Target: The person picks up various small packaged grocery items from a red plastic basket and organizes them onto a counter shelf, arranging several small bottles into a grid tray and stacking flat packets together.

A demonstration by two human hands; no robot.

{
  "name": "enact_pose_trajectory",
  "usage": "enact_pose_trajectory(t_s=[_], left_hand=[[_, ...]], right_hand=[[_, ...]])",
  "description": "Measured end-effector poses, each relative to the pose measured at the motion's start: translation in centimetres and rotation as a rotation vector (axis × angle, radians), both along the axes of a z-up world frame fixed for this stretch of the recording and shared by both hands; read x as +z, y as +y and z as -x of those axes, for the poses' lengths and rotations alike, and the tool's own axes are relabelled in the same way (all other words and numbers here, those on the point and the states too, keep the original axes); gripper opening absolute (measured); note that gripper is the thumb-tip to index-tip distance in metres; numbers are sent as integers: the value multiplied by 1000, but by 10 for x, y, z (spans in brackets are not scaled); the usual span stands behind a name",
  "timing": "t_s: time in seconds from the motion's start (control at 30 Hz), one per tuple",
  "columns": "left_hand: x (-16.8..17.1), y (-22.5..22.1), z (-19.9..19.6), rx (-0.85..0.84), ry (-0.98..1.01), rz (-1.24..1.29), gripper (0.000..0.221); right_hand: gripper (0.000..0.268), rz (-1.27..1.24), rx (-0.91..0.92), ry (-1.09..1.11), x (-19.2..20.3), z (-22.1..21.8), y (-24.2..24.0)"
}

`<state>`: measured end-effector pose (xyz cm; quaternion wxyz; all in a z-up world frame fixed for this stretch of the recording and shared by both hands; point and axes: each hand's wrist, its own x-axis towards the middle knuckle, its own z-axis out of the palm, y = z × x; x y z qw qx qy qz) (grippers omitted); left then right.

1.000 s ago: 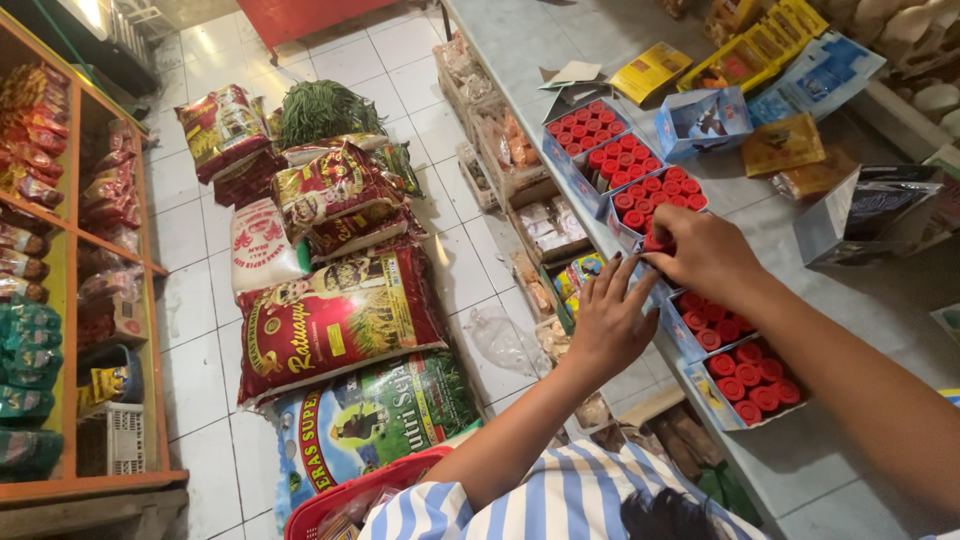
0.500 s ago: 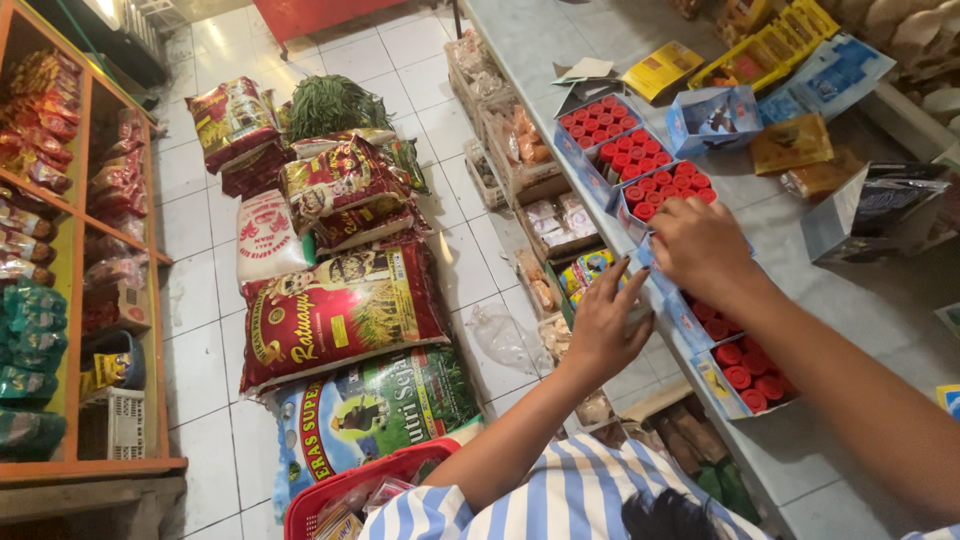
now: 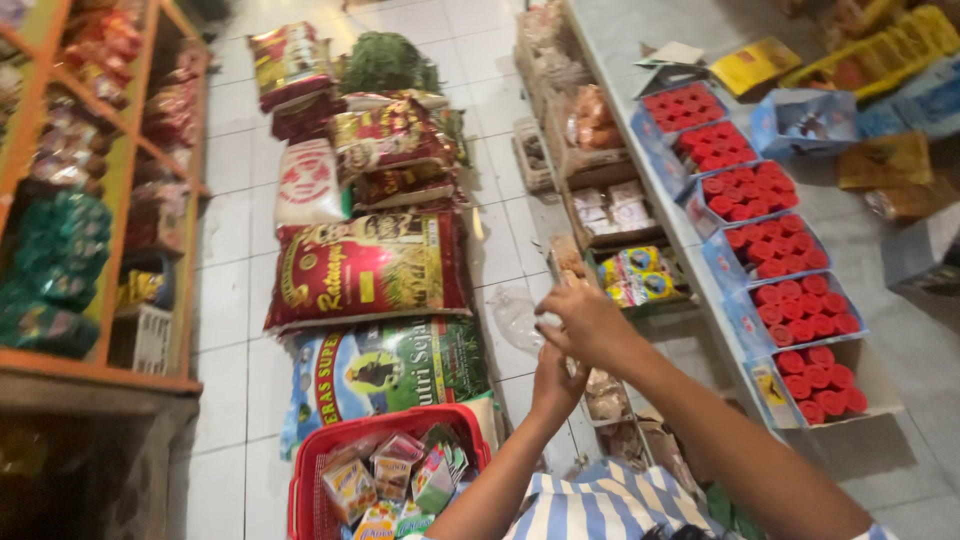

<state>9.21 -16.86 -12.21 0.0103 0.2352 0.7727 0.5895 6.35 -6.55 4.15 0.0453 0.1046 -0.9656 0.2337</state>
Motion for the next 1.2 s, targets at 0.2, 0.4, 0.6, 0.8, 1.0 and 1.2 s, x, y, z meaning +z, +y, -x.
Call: enact_pose_trajectory(t_s=[0.2, 0.4, 0.6, 0.8, 1.0, 1.2], left_hand=[[-43, -59, -44, 191, -47, 145, 61], [-87, -99, -131, 366, -196, 272, 62], [-101, -130, -218, 406, -349, 267, 59], [-133, -179, -277, 496, -254, 320, 56], [-173, -251, -297, 701, -329, 529, 58], [-207, -284, -313, 677, -427, 529, 58]], right_hand=[[22, 75, 95, -183, -59, -37, -35], [27, 26, 213, -411, -121, -103, -65], [28, 31, 242, -582, -184, -159, -84], [28, 27, 360, -679, -223, -196, -124], [28, 18, 409, -707, -269, -212, -140], [28, 14, 324, -808, -309, -222, -152]])
